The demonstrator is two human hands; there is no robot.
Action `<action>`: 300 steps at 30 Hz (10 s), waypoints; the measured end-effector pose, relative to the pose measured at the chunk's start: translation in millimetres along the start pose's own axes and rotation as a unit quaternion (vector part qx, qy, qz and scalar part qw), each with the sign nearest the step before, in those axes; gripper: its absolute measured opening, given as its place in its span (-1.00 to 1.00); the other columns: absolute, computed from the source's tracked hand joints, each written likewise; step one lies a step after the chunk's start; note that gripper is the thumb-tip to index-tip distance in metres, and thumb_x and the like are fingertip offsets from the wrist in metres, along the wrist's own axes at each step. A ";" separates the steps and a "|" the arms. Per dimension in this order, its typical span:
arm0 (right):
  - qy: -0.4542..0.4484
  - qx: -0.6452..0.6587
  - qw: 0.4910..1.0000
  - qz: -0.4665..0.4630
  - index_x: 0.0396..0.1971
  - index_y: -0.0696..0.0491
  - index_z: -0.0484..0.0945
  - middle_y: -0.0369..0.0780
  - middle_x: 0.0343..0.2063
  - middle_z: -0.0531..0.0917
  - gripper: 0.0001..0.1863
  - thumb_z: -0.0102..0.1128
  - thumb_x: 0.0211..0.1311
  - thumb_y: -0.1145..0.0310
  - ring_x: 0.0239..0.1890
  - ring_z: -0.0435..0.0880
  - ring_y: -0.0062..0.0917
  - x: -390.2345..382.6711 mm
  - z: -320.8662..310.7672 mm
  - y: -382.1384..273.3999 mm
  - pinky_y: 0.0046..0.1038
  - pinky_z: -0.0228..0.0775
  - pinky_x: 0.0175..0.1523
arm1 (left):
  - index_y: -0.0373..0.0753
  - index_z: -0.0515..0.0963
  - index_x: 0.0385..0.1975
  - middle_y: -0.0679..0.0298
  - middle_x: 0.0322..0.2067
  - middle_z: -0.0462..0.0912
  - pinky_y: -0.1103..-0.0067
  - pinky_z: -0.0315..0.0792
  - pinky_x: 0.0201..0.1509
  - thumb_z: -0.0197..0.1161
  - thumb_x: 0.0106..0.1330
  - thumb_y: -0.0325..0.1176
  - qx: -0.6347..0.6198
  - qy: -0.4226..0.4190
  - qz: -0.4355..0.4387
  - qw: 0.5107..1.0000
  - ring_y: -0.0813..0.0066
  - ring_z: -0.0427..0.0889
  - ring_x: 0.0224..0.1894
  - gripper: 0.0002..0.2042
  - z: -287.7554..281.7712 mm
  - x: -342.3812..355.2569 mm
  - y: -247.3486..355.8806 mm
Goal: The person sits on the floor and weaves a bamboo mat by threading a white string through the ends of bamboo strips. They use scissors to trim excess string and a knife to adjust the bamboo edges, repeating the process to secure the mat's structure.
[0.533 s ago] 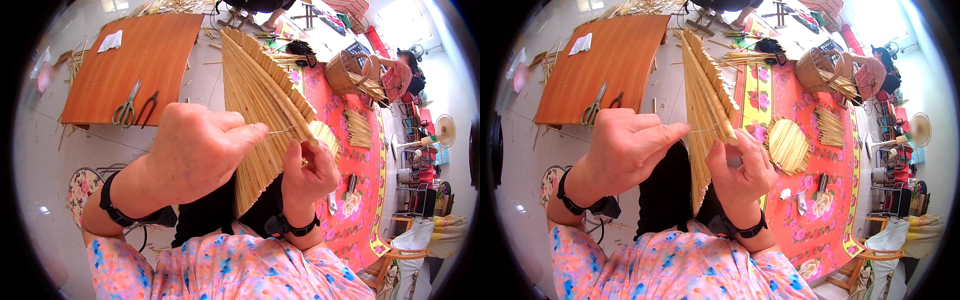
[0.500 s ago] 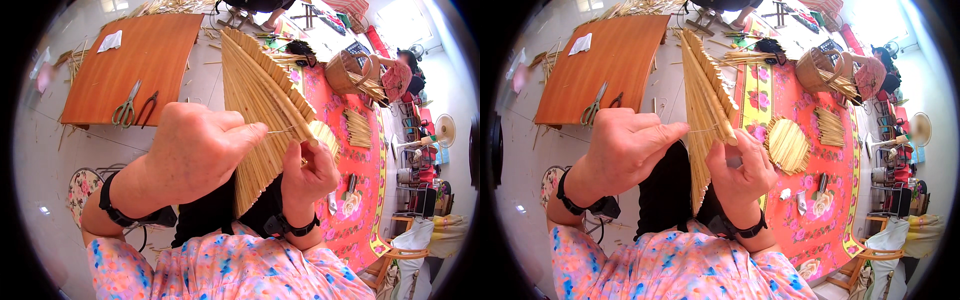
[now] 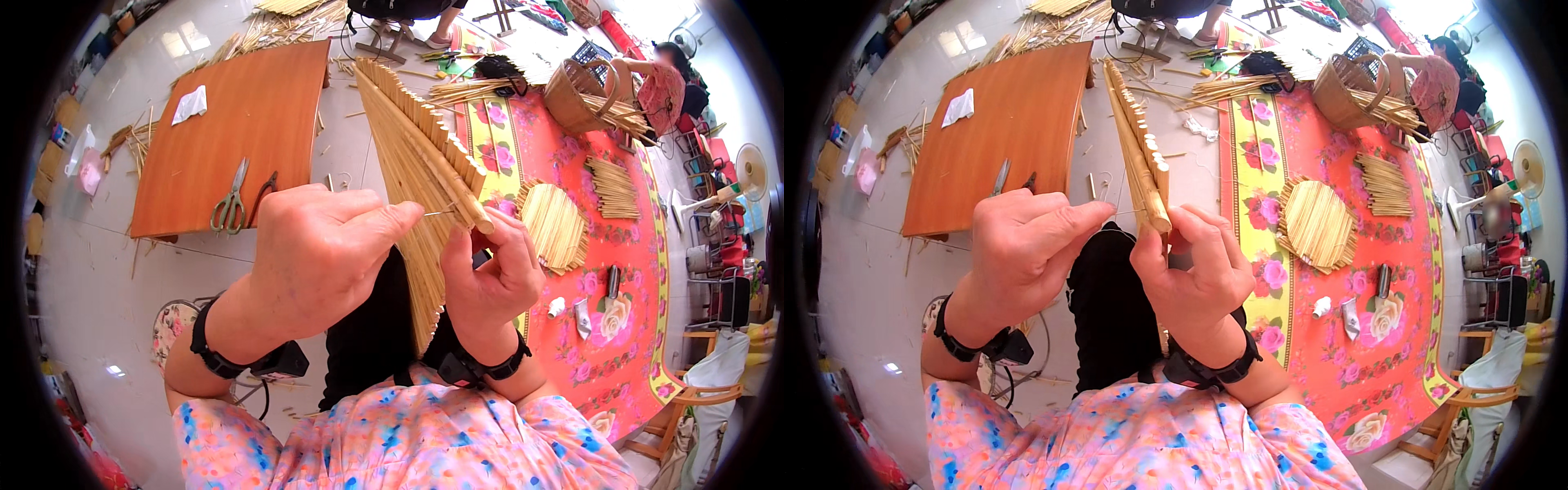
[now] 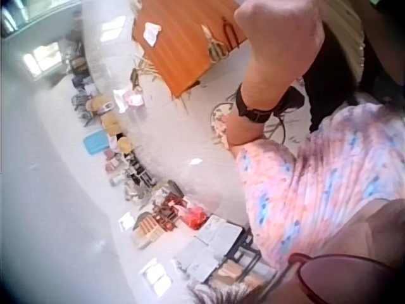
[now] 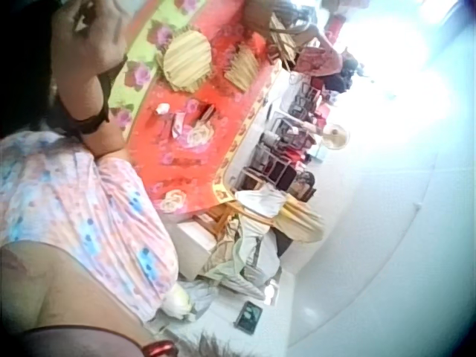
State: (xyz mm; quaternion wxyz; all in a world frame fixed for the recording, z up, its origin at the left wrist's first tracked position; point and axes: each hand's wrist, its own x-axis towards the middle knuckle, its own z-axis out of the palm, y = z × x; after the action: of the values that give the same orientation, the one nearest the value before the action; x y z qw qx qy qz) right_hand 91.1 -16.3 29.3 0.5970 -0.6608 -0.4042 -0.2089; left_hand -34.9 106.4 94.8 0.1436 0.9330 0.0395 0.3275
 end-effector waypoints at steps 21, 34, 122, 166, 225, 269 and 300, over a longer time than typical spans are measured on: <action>0.012 0.152 0.988 0.038 -0.25 0.17 0.64 -0.18 -0.40 0.61 -0.60 0.50 -0.23 0.51 -0.50 0.61 -0.47 -13.1 6.3 -0.1 -0.53 0.48 -0.47 | -0.35 0.62 -0.32 0.19 -0.62 0.51 0.61 0.31 -0.56 0.24 0.16 -0.66 -0.042 -0.115 -0.133 0.984 0.44 0.49 -0.63 -0.87 -23.1 8.8 11.5; 0.025 0.173 0.984 0.035 -0.26 0.19 0.63 -0.20 -0.40 0.58 -0.61 0.47 -0.23 0.54 -0.47 0.61 -0.43 -13.0 6.5 1.4 -0.49 0.48 -0.45 | -0.34 0.64 -0.28 0.22 -0.65 0.48 0.59 0.27 -0.57 0.27 0.12 -0.69 0.001 -0.085 -0.070 0.994 0.43 0.43 -0.64 -0.81 -10.8 7.6 14.5; -0.218 0.302 0.928 0.003 -0.45 0.12 0.61 -0.22 -0.52 0.59 -0.83 0.37 -0.11 0.48 -0.49 0.62 -0.40 -29.6 -21.2 13.2 -0.45 0.48 -0.43 | -0.31 0.04 0.31 -0.01 0.07 0.43 0.57 0.51 -0.18 0.07 0.41 -0.19 -0.027 0.031 -0.402 0.915 0.41 0.61 -0.11 -0.42 -17.3 69.8 -26.2; -0.162 0.598 0.697 0.361 0.10 0.12 0.35 -0.18 -0.04 0.59 -0.58 0.11 0.23 0.59 0.01 0.61 -0.44 -67.3 -103.2 -55.3 -0.39 0.49 0.09 | -0.33 0.16 0.29 0.08 0.20 0.40 0.28 0.35 0.28 0.12 0.27 -0.49 -0.742 0.235 -0.251 0.576 0.20 0.44 0.22 -0.44 -3.2 -208.4 75.9; -0.431 0.213 0.630 0.610 0.09 0.21 0.39 -0.19 -0.09 0.62 -0.52 0.17 0.11 0.52 -0.11 0.65 -0.49 -55.0 -49.2 223.5 -0.43 0.51 0.02 | -0.27 0.49 -0.09 -0.04 -0.10 0.54 0.19 0.43 0.02 0.19 0.28 -0.12 0.347 -0.120 -0.465 0.806 -0.05 0.51 -0.03 -0.64 87.3 -303.2 -323.2; -0.702 0.031 0.710 0.039 -0.28 0.15 0.55 -0.13 -0.41 0.61 -0.78 0.29 0.09 0.40 -0.32 0.63 -0.24 -39.7 -6.9 73.5 -0.28 0.46 -0.23 | -0.24 0.39 -0.25 0.18 -0.46 0.52 0.37 0.33 -0.40 0.38 -0.14 -0.44 -0.062 -0.331 -0.385 0.859 0.13 0.54 -0.44 -0.60 39.6 -246.5 21.6; -0.743 0.014 0.669 -0.011 -0.30 0.11 0.58 -0.15 -0.44 0.56 -0.84 0.26 0.07 0.47 -0.32 0.59 -0.19 -74.6 26.7 93.0 -0.22 0.44 -0.24 | -0.22 0.41 -0.30 0.21 -0.42 0.55 0.36 0.42 -0.38 0.37 -0.15 -0.45 -0.016 -0.372 -0.359 0.856 0.12 0.57 -0.44 -0.63 53.5 -248.6 17.6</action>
State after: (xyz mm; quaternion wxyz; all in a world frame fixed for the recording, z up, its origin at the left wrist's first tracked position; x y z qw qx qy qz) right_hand 114.7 -8.4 -90.4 0.1064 -0.5846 -0.7239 0.3504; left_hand -196.4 35.0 -88.9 0.2698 0.9041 0.3096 -0.1181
